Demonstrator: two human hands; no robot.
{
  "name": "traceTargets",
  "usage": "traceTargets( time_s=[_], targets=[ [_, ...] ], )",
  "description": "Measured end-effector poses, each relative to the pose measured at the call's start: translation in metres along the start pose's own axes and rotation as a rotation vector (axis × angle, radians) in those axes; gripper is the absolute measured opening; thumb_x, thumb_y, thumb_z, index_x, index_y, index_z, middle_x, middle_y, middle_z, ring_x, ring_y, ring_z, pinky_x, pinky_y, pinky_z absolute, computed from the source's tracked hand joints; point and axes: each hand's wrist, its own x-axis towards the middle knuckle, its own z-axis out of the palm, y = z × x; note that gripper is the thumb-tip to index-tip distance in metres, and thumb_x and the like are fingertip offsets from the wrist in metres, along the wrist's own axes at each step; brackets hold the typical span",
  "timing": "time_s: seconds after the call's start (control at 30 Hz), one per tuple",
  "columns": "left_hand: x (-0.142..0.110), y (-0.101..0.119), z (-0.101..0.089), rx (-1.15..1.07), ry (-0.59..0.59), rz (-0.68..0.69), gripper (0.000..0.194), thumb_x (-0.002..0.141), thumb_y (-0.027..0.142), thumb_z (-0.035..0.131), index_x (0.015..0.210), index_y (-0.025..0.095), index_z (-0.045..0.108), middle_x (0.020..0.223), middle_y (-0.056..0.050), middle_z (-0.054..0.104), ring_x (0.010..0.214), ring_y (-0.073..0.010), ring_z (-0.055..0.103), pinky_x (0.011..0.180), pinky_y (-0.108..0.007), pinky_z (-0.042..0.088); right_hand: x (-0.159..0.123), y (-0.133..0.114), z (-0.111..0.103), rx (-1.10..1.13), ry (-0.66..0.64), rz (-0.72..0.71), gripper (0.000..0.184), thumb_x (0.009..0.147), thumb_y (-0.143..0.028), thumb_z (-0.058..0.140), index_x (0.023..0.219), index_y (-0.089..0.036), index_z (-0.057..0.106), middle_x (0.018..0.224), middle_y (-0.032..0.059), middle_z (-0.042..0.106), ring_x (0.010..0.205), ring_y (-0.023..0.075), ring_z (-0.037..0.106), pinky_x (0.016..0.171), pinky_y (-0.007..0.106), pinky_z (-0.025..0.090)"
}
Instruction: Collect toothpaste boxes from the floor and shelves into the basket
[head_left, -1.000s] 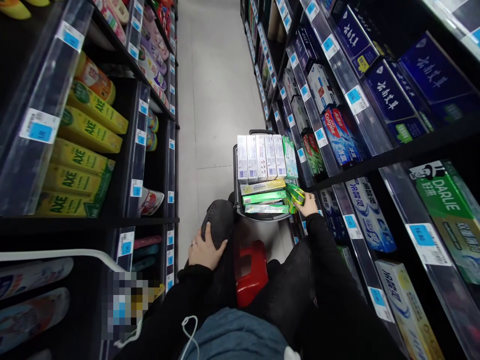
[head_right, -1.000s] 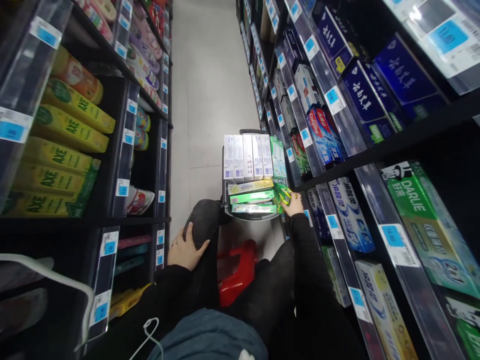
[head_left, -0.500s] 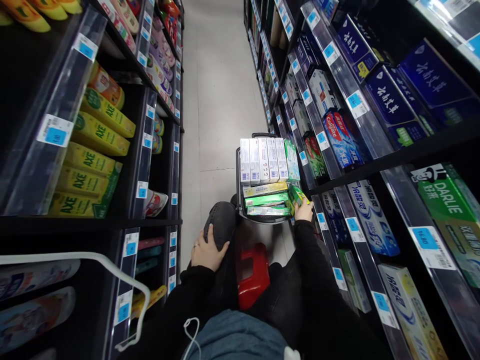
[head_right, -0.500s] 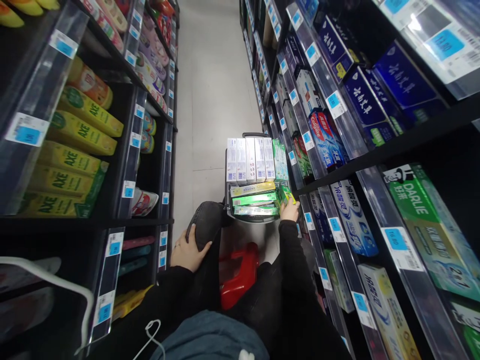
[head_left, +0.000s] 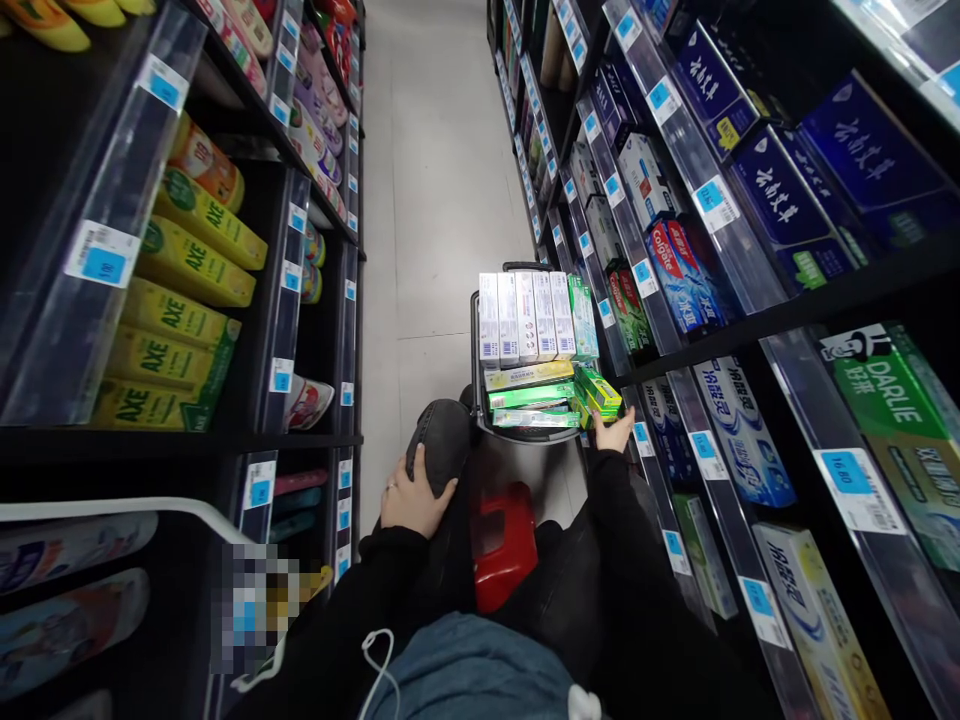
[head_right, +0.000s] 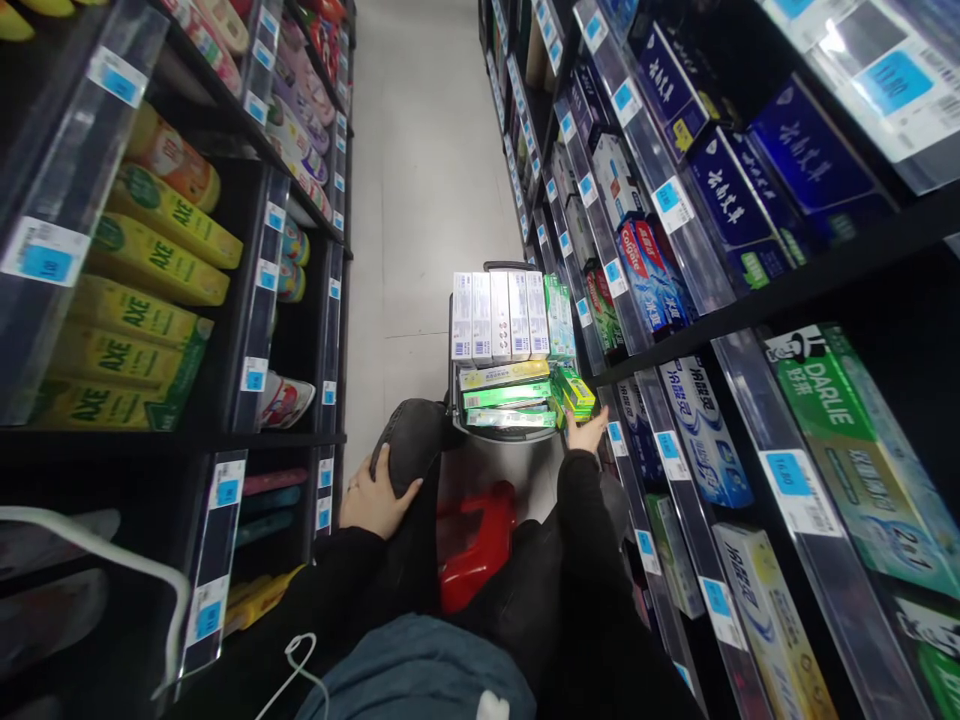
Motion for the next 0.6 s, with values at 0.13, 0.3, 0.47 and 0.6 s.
traceTargets(
  time_s=[0.13,0.3,0.47,0.6],
  targets=[
    [0.0,0.001,-0.002,0.0,-0.014,-0.008,0.082,0.081,0.053,0.056,0.147,0.009,0.034,0.138,-0.025,0.043,0.118,-0.0379,0.05,0.093,-0.048,0.044,-0.025,0.014,0.011,-0.073,-0.006,0.132,0.088,0.068,-0.053,0.068,0.13,0.0,0.037,0.126,0.0316,0.046,0.12,0.0393,0.047,0.099,0.048,0.039],
    [0.001,0.001,-0.005,-0.008,-0.038,-0.01,0.082,0.082,0.053,0.054,0.148,0.009,0.033,0.138,-0.025,0.043,0.119,-0.0371,0.05,0.094,-0.047,0.044,-0.016,0.005,0.019,-0.232,-0.157,0.185,0.059,0.073,-0.048,0.065,0.112,-0.006,0.055,0.107,0.0242,0.061,0.107,0.0349,0.058,0.09,0.041,0.045],
    [0.001,0.001,-0.005,0.0,-0.043,-0.016,0.082,0.082,0.053,0.054,0.148,0.01,0.033,0.139,-0.025,0.043,0.12,-0.037,0.049,0.094,-0.047,0.044,-0.017,-0.003,0.021,-0.283,-0.159,0.178,0.044,0.076,-0.042,0.062,0.104,-0.008,0.064,0.095,0.0183,0.066,0.096,0.0307,0.063,0.084,0.037,0.047],
    [0.001,0.0,-0.005,0.014,-0.067,-0.022,0.083,0.082,0.053,0.053,0.149,0.009,0.031,0.14,-0.025,0.041,0.12,-0.0376,0.049,0.095,-0.047,0.044,-0.033,-0.007,0.024,-0.339,-0.124,0.189,0.047,0.085,-0.041,0.049,0.113,-0.005,0.06,0.11,0.0237,0.061,0.102,0.0321,0.06,0.087,0.04,0.045]
  ],
)
